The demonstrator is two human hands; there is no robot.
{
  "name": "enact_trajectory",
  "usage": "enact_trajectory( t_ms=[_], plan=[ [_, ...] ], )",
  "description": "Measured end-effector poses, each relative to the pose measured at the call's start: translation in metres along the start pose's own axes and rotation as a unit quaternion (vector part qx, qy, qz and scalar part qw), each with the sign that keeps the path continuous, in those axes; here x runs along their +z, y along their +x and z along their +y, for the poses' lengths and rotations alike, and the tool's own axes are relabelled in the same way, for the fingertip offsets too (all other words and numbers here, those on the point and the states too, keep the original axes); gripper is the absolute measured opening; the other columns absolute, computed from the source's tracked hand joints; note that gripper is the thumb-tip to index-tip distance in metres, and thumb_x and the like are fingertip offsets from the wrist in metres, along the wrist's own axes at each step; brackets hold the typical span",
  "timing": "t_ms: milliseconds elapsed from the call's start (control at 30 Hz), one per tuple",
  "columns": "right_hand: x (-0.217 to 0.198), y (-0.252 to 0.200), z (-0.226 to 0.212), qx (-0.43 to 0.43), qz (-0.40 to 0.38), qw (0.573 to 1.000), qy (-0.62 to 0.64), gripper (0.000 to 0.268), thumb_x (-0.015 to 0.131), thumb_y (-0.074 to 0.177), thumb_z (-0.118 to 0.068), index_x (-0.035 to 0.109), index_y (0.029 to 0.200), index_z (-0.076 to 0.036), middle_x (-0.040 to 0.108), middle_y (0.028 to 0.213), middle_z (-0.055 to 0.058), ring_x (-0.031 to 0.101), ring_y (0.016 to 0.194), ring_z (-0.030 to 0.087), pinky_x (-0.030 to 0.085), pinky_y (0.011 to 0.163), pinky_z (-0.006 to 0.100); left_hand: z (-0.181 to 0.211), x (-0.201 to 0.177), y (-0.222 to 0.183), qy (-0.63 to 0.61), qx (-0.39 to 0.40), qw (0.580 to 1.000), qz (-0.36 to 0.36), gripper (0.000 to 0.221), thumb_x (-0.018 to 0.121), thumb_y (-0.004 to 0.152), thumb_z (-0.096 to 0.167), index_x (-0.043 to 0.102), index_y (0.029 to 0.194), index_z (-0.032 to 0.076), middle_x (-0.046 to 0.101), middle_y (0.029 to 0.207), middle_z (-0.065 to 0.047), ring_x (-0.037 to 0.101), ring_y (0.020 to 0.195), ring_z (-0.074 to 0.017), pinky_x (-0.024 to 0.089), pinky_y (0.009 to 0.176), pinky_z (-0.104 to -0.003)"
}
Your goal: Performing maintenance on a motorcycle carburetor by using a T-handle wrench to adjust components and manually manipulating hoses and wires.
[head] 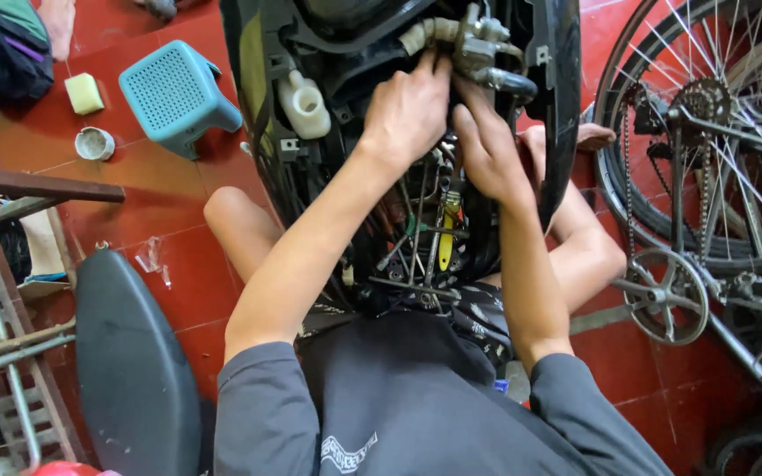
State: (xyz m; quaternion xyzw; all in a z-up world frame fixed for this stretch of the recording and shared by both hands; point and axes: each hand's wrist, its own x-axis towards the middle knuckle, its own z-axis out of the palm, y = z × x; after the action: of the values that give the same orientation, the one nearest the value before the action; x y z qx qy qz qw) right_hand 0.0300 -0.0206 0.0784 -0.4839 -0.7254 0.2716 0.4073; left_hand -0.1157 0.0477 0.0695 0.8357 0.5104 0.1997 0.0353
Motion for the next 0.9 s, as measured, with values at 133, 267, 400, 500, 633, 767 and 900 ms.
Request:
enact_trajectory(
  t_ms=[133, 267, 400, 500, 633, 767, 900],
  plan=[
    [-0.008, 0.008, 0.012, 0.226, -0.099, 0.937, 0.246, 0.058, 0.039, 0.107, -0.024, 0.031, 0.162, -0.006, 0.06, 0.074, 0.014, 0.055, 0.052, 0.019, 0.047, 0.048, 0.027, -0.009, -0.009, -0.004, -0.023, 0.018, 0.999, -0.013, 0.04, 0.062, 0.08, 0.008, 0.061, 0.119, 0.004, 0.066, 0.124, -0.015, 0.073, 0.075, -0.0442, 0.061, 0.063, -0.054],
    [-0.004, 0.012, 0.024, 0.241, -0.088, 0.902, 0.347, 0.063, 0.042, 0.106, -0.031, 0.03, 0.16, -0.002, 0.067, 0.108, 0.019, 0.069, 0.063, 0.021, 0.044, 0.04, 0.02, -0.013, -0.019, -0.002, -0.074, 0.024, 0.997, -0.025, 0.043, 0.056, 0.086, 0.009, 0.061, 0.128, 0.002, 0.068, 0.129, -0.016, 0.071, 0.083, -0.0471, 0.059, 0.069, -0.055],
    [0.006, 0.011, 0.018, 0.23, -0.098, 0.894, 0.371, 0.064, 0.045, 0.107, -0.026, 0.017, 0.163, -0.009, 0.063, 0.126, 0.023, 0.076, 0.08, 0.026, 0.047, 0.039, 0.021, -0.01, -0.024, -0.002, -0.041, 0.021, 0.998, -0.03, 0.034, 0.058, 0.084, 0.008, 0.061, 0.117, -0.001, 0.069, 0.116, -0.018, 0.072, 0.073, -0.0456, 0.06, 0.059, -0.053],
    [0.03, 0.006, 0.026, 0.245, 0.006, 0.83, 0.501, 0.065, 0.052, 0.102, -0.017, 0.027, 0.162, -0.012, 0.066, 0.121, 0.019, 0.072, 0.079, 0.024, 0.047, 0.038, 0.024, -0.007, -0.036, -0.001, -0.068, 0.025, 0.996, -0.054, 0.039, 0.056, 0.086, 0.009, 0.057, 0.124, 0.001, 0.069, 0.118, -0.017, 0.071, 0.075, -0.047, 0.059, 0.062, -0.056],
    [0.07, 0.006, 0.024, 0.187, 0.153, 0.769, 0.592, 0.057, 0.04, 0.101, -0.001, 0.037, 0.158, -0.004, 0.065, 0.087, 0.01, 0.047, 0.049, 0.012, 0.042, 0.038, 0.024, -0.007, -0.041, 0.002, -0.112, 0.013, 0.991, -0.072, 0.039, 0.051, 0.091, 0.011, 0.057, 0.128, 0.001, 0.071, 0.113, -0.019, 0.07, 0.079, -0.0475, 0.057, 0.066, -0.056],
    [0.057, 0.007, 0.01, 0.189, 0.135, 0.725, 0.648, 0.046, 0.044, 0.103, -0.007, 0.046, 0.148, 0.001, 0.064, 0.075, 0.01, 0.048, 0.044, 0.013, 0.036, 0.038, 0.022, -0.008, -0.034, 0.003, -0.185, 0.011, 0.982, -0.043, 0.028, 0.048, 0.089, 0.008, 0.06, 0.112, 0.0, 0.073, 0.1, -0.02, 0.068, 0.074, -0.0487, 0.054, 0.062, -0.057],
    [0.062, 0.002, 0.022, 0.198, 0.117, 0.87, 0.436, 0.043, 0.043, 0.106, -0.009, 0.046, 0.149, -0.008, 0.057, 0.074, 0.006, 0.048, 0.054, 0.011, 0.041, 0.045, 0.024, -0.002, -0.021, 0.009, -0.257, -0.057, 0.96, -0.093, 0.032, 0.044, 0.089, 0.008, 0.055, 0.118, 0.001, 0.072, 0.112, -0.021, 0.068, 0.089, -0.0459, 0.053, 0.077, -0.054]
  ],
)
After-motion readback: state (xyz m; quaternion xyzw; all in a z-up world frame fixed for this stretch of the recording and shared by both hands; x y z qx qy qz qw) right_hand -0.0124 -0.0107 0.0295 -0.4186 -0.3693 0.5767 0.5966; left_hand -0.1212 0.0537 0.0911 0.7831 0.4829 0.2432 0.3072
